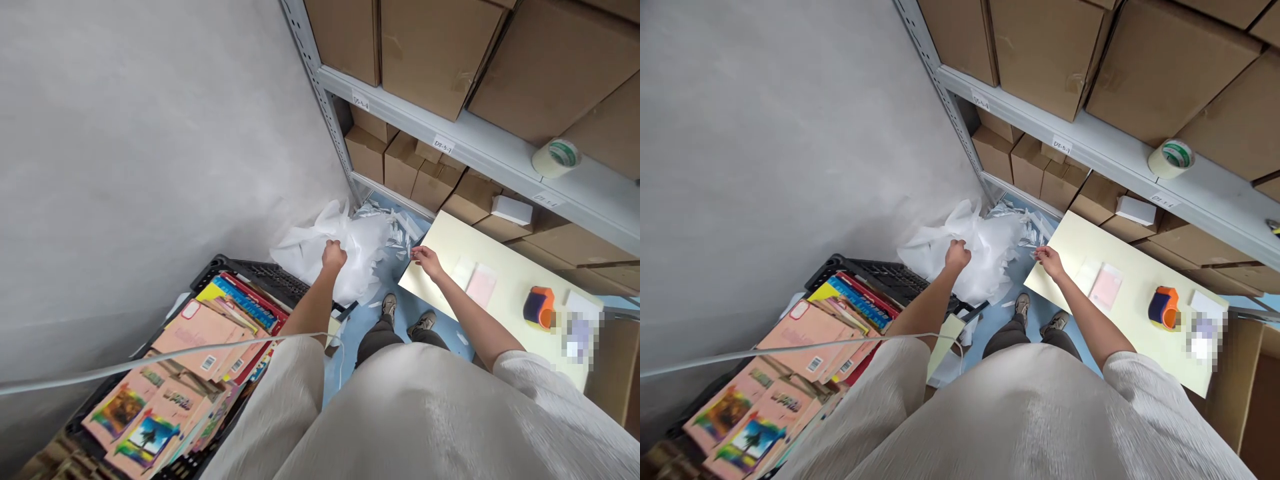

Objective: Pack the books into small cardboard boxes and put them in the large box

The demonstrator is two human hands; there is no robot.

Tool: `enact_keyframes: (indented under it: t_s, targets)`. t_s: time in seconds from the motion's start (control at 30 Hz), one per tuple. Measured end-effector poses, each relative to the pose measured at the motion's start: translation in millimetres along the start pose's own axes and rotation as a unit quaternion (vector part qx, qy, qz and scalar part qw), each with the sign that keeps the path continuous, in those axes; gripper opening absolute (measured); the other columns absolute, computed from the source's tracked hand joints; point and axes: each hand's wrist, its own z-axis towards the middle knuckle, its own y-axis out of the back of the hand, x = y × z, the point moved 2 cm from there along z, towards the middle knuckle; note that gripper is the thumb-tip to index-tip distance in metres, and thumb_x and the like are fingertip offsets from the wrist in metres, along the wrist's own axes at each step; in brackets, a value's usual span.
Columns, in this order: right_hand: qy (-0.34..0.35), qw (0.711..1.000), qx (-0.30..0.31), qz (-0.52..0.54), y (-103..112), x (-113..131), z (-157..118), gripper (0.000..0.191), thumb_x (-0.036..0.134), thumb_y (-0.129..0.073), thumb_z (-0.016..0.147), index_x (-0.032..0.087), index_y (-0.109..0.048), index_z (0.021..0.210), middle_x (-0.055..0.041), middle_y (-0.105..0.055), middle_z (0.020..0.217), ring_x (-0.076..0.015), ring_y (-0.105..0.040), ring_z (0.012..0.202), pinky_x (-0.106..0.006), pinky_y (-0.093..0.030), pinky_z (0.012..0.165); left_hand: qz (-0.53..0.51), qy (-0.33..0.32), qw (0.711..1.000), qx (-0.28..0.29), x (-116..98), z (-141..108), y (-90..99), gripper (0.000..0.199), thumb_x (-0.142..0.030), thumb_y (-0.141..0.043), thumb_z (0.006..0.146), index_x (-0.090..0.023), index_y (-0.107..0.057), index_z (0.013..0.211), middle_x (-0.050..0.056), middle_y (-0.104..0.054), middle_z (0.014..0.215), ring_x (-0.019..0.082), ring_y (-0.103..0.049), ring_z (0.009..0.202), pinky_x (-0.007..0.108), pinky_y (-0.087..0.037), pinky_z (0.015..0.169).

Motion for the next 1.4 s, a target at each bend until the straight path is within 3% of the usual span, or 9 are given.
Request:
enact_keyframes:
  t_s: [0.13, 0.23, 0.4, 0.57, 0.73, 0.87, 1.0, 1.17, 1.4]
  targets:
    - [-0.008, 1.0, -0.01, 0.005, 12, -4, -5, 0.032, 0.046, -0.074, 0.074, 0.023, -0.07, 0.097, -0.0054, -0.08, 0.102, -0.021, -0.075, 0.089, -0.034, -0.052, 0.079, 0.005, -0.04, 0.998, 0.048, -18, -9, -29.7, 0.052, -0.011, -0.059, 0.089, -0.018, -0.066, 0.139, 0.021, -0.057, 0.147, 0.037, -0.067, 0.127, 0.048, -0.054, 0.109]
    - [-0.01, 1.0, -0.026, 0.006, 27, -7, -11, 0.031, 0.046, -0.074, 0.075, 0.024, -0.07, 0.097, -0.0057, -0.08, 0.103, -0.0214, -0.075, 0.091, -0.034, -0.053, 0.08, -0.005, -0.094, 0.994, 0.058, -45, -11, -42.2, 0.051, -0.012, -0.059, 0.089, -0.021, -0.068, 0.138, 0.018, -0.058, 0.148, 0.035, -0.065, 0.131, 0.046, -0.053, 0.113]
    - [-0.012, 0.998, -0.066, 0.02, 60, -14, -27, 0.031, 0.046, -0.073, 0.076, 0.024, -0.07, 0.098, -0.0064, -0.079, 0.105, -0.0218, -0.074, 0.092, -0.035, -0.053, 0.082, -0.02, -0.209, 0.976, 0.061, -112, -19, -60.4, 0.048, -0.012, -0.055, 0.094, -0.02, -0.068, 0.139, 0.016, -0.059, 0.15, 0.032, -0.065, 0.132, 0.044, -0.05, 0.118]
    - [-0.015, 0.991, -0.124, 0.047, 109, -29, -52, 0.03, 0.046, -0.073, 0.075, 0.024, -0.071, 0.096, -0.0059, -0.079, 0.105, -0.0218, -0.074, 0.093, -0.035, -0.054, 0.081, -0.045, -0.318, 0.944, 0.074, -188, -38, -85.8, 0.049, -0.008, -0.056, 0.092, -0.025, -0.069, 0.136, 0.012, -0.064, 0.145, 0.029, -0.063, 0.135, 0.044, -0.05, 0.12]
    - [-0.034, 0.977, -0.198, 0.064, 165, -58, -78, 0.029, 0.043, -0.071, 0.074, 0.024, -0.071, 0.096, -0.0056, -0.077, 0.106, -0.0214, -0.073, 0.092, -0.035, -0.054, 0.08, -0.062, -0.405, 0.905, 0.117, -260, -70, -118.7, 0.051, -0.004, -0.055, 0.089, -0.02, -0.07, 0.136, 0.013, -0.067, 0.14, 0.028, -0.061, 0.137, 0.043, -0.046, 0.125]
    - [-0.062, 0.958, -0.278, 0.041, 205, -89, -94, 0.026, 0.04, -0.067, 0.071, 0.024, -0.071, 0.092, -0.0056, -0.076, 0.101, -0.0235, -0.07, 0.093, -0.039, -0.056, 0.084, -0.075, -0.443, 0.875, 0.178, -304, -107, -151.1, 0.046, -0.006, -0.053, 0.094, -0.017, -0.069, 0.136, 0.014, -0.068, 0.14, 0.026, -0.065, 0.131, 0.041, -0.049, 0.121]
    - [-0.084, 0.935, -0.344, 0.0, 233, -118, -106, 0.027, 0.039, -0.063, 0.07, 0.026, -0.07, 0.092, -0.0066, -0.077, 0.106, -0.0256, -0.069, 0.098, -0.041, -0.057, 0.091, -0.061, -0.467, 0.844, 0.258, -326, -147, -186.7, 0.046, -0.007, -0.053, 0.095, -0.018, -0.069, 0.137, 0.012, -0.072, 0.135, 0.025, -0.069, 0.122, 0.041, -0.054, 0.115]
    - [-0.102, 0.931, -0.349, -0.008, 247, -143, -111, 0.032, 0.038, -0.06, 0.066, 0.026, -0.067, 0.096, -0.0057, -0.075, 0.107, -0.0252, -0.068, 0.101, -0.041, -0.056, 0.093, -0.053, -0.46, 0.835, 0.296, -334, -178, -221.0, 0.045, -0.007, -0.056, 0.094, -0.019, -0.07, 0.135, 0.012, -0.074, 0.135, 0.025, -0.072, 0.118, 0.041, -0.056, 0.111]
    - [-0.112, 0.931, -0.345, 0.033, 255, -153, -106, 0.037, 0.039, -0.062, 0.063, 0.027, -0.064, 0.098, -0.0022, -0.07, 0.089, -0.0249, -0.066, 0.09, -0.04, -0.055, 0.086, -0.052, -0.431, 0.844, 0.317, -336, -186, -235.4, 0.044, -0.009, -0.057, 0.093, -0.018, -0.07, 0.134, 0.011, -0.077, 0.131, 0.026, -0.074, 0.116, 0.039, -0.058, 0.107]
